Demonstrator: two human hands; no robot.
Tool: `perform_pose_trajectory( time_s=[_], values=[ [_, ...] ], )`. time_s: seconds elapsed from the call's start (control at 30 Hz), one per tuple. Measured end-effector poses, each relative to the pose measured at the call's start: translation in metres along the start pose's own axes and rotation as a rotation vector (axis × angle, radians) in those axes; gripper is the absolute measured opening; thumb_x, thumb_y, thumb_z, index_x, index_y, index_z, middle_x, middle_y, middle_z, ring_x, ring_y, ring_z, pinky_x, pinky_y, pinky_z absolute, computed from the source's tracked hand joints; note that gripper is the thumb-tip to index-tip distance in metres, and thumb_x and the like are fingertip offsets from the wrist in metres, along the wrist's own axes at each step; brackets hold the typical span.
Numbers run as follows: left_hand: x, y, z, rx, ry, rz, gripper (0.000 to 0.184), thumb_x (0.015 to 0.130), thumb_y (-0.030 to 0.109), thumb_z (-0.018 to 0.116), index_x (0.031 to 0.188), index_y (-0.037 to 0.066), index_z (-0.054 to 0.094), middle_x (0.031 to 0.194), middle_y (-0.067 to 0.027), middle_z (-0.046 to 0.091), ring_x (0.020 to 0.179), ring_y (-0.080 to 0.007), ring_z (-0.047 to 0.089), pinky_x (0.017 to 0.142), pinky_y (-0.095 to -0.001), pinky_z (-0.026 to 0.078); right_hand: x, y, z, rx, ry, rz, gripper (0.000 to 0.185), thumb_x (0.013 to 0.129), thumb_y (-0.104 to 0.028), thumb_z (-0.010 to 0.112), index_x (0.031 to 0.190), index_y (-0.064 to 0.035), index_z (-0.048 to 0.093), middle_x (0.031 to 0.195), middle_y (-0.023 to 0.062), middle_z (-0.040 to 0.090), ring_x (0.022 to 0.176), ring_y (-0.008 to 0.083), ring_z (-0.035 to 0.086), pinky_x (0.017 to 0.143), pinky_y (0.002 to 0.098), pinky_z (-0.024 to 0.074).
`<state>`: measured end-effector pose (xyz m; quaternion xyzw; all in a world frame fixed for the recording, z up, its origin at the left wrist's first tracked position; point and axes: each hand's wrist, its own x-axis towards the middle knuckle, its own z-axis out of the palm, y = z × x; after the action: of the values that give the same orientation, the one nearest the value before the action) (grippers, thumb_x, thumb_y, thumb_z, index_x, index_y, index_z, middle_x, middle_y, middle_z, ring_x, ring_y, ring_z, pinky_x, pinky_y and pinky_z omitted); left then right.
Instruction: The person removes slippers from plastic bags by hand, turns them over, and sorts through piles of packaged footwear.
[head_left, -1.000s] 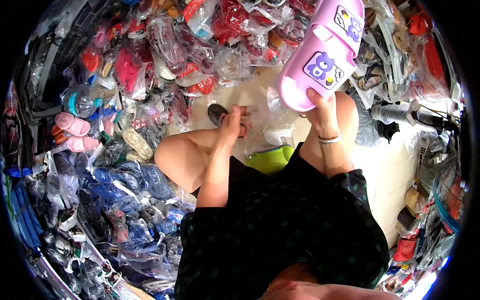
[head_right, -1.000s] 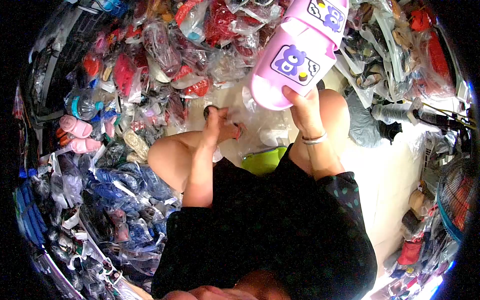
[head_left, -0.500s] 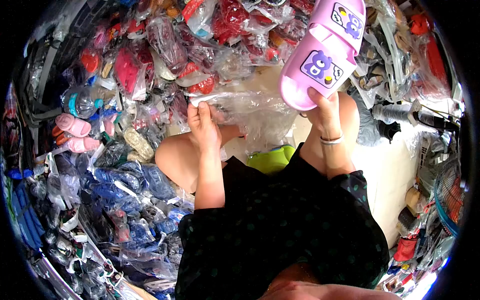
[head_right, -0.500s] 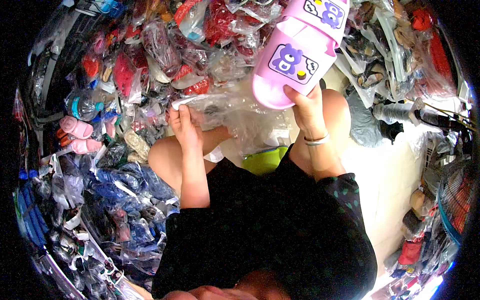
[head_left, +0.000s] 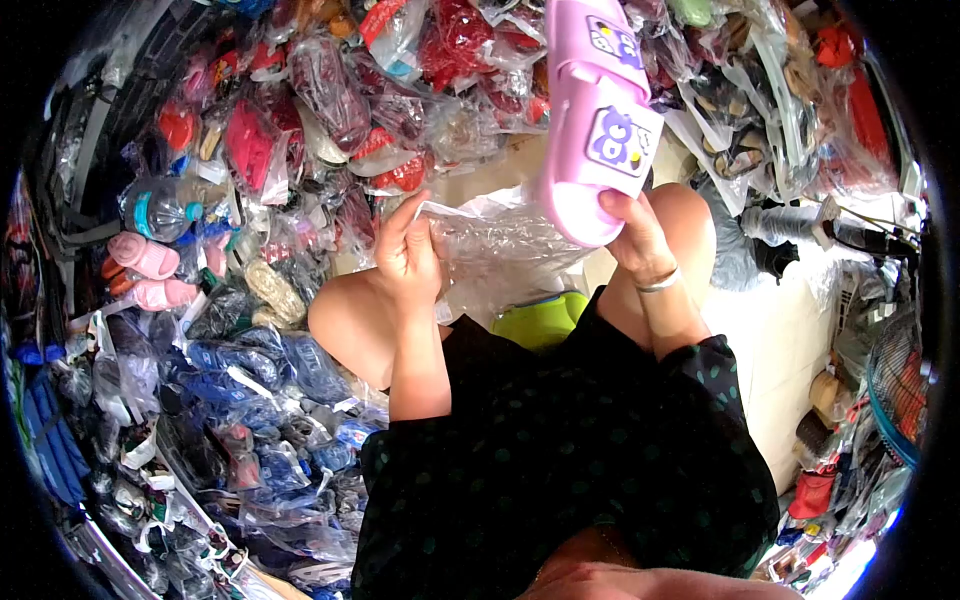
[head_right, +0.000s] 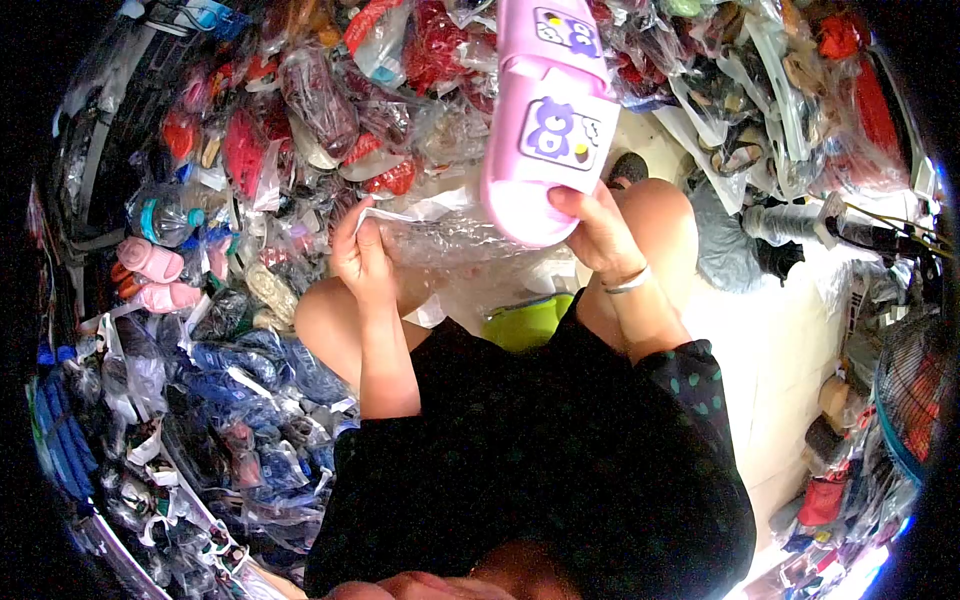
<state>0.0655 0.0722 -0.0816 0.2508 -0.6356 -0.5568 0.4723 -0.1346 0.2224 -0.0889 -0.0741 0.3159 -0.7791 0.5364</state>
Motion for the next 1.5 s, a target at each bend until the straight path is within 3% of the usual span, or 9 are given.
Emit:
perform_pose_trajectory(
  time_s=[0.2, 0.3, 0.47, 0.67, 0.83, 0.9, 1.13, 1.37, 1.5],
  values=[
    [0.005, -0.008, -0.011, -0.211, 0.309, -0.299, 0.031, 0.092, 0.023, 0.047, 0.117, 0.004, 0.050, 0.078, 0.0009, 0.054, 0.066, -0.0066, 0.050, 0.059, -0.0214, 0.046, 0.008, 0.004, 0.000, -0.141, 0.066, -0.119, 0.046, 0.076, -0.004, 0.063, 0.118, 0.0016, 0.045, 0.112, 0.0085, 0.055, 0.102, 0.0187, 0.055, 0.090, 0.0322, 0.0441],
    [-0.014, -0.038, -0.033, -0.476, -0.017, -0.436, 0.077, 0.078, 0.047, 0.061, 0.136, 0.012, 0.025, 0.106, -0.0081, 0.055, 0.093, -0.0157, 0.055, 0.074, -0.0311, 0.050, 0.008, 0.000, -0.006, -0.082, 0.119, -0.170, 0.046, 0.074, -0.005, 0.066, 0.116, -0.0012, 0.048, 0.109, 0.0055, 0.057, 0.099, 0.0160, 0.055, 0.088, 0.0286, 0.0441],
    [-0.043, -0.052, -0.004, -0.238, -0.508, -0.481, 0.080, 0.076, 0.027, 0.069, 0.137, 0.013, 0.021, 0.115, -0.0109, 0.052, 0.102, -0.0206, 0.054, 0.072, -0.0377, 0.051, 0.005, -0.007, -0.005, -0.093, 0.219, -0.205, 0.044, 0.075, -0.004, 0.063, 0.116, -0.0009, 0.047, 0.108, 0.0052, 0.056, 0.099, 0.0153, 0.054, 0.089, 0.0279, 0.0444],
    [-0.044, -0.058, -0.001, -0.862, 0.029, -0.645, 0.068, 0.082, 0.001, 0.055, 0.138, 0.014, 0.019, 0.099, -0.0078, 0.057, 0.096, -0.0204, 0.057, 0.082, -0.0375, 0.047, 0.009, -0.007, -0.011, -0.051, 0.241, -0.311, 0.044, 0.076, -0.004, 0.061, 0.117, 0.0005, 0.045, 0.110, 0.0059, 0.055, 0.100, 0.0154, 0.054, 0.090, 0.0275, 0.0437],
    [-0.044, -0.044, -0.002, -0.629, -0.396, -0.817, 0.055, 0.085, 0.004, 0.054, 0.134, 0.012, 0.030, 0.099, -0.0056, 0.057, 0.098, -0.0184, 0.055, 0.085, -0.0367, 0.046, 0.008, -0.012, -0.001, -0.100, 0.307, -0.380, 0.045, 0.076, -0.004, 0.061, 0.118, 0.0005, 0.045, 0.110, 0.0064, 0.055, 0.102, 0.0163, 0.052, 0.090, 0.0283, 0.0427],
    [-0.062, -0.067, -0.006, 0.020, -0.981, -0.546, 0.041, 0.085, 0.007, 0.056, 0.124, 0.007, 0.045, 0.095, -0.0035, 0.058, 0.095, -0.0131, 0.054, 0.082, -0.0287, 0.044, 0.006, -0.015, -0.001, -0.073, 0.391, -0.377, 0.047, 0.075, -0.005, 0.062, 0.118, 0.0015, 0.045, 0.110, 0.0070, 0.054, 0.101, 0.0182, 0.053, 0.091, 0.0300, 0.0426],
    [-0.072, -0.085, -0.050, -0.375, -0.394, -0.814, 0.015, 0.087, 0.014, 0.057, 0.098, 0.005, 0.053, 0.085, 0.0013, 0.057, 0.079, -0.0072, 0.054, 0.069, -0.0203, 0.042, 0.005, -0.030, 0.005, 0.114, 0.545, -0.570, 0.045, 0.076, 0.008, 0.057, 0.116, 0.0145, 0.038, 0.114, 0.0176, 0.051, 0.104, 0.0267, 0.053, 0.095, 0.0374, 0.0434],
    [-0.057, -0.046, -0.080, -0.163, -0.868, -0.862, 0.037, 0.083, 0.014, 0.060, 0.116, 0.005, 0.047, 0.091, -0.0025, 0.058, 0.080, -0.0108, 0.057, 0.068, -0.0224, 0.045, 0.004, -0.034, 0.008, 0.138, 0.525, -0.574, 0.045, 0.075, 0.005, 0.058, 0.117, 0.0016, 0.045, 0.111, 0.0094, 0.053, 0.102, 0.0201, 0.053, 0.094, 0.0300, 0.0429],
    [-0.059, -0.038, -0.103, -0.127, -0.438, -0.788, 0.028, 0.085, 0.011, 0.056, 0.112, 0.006, 0.050, 0.099, -0.0065, 0.056, 0.087, -0.0142, 0.057, 0.072, -0.0285, 0.048, 0.005, -0.032, 0.001, 0.160, 0.526, -0.566, 0.044, 0.075, 0.007, 0.058, 0.117, 0.0015, 0.046, 0.112, 0.0098, 0.052, 0.103, 0.0202, 0.052, 0.093, 0.0287, 0.0438]
  ],
)
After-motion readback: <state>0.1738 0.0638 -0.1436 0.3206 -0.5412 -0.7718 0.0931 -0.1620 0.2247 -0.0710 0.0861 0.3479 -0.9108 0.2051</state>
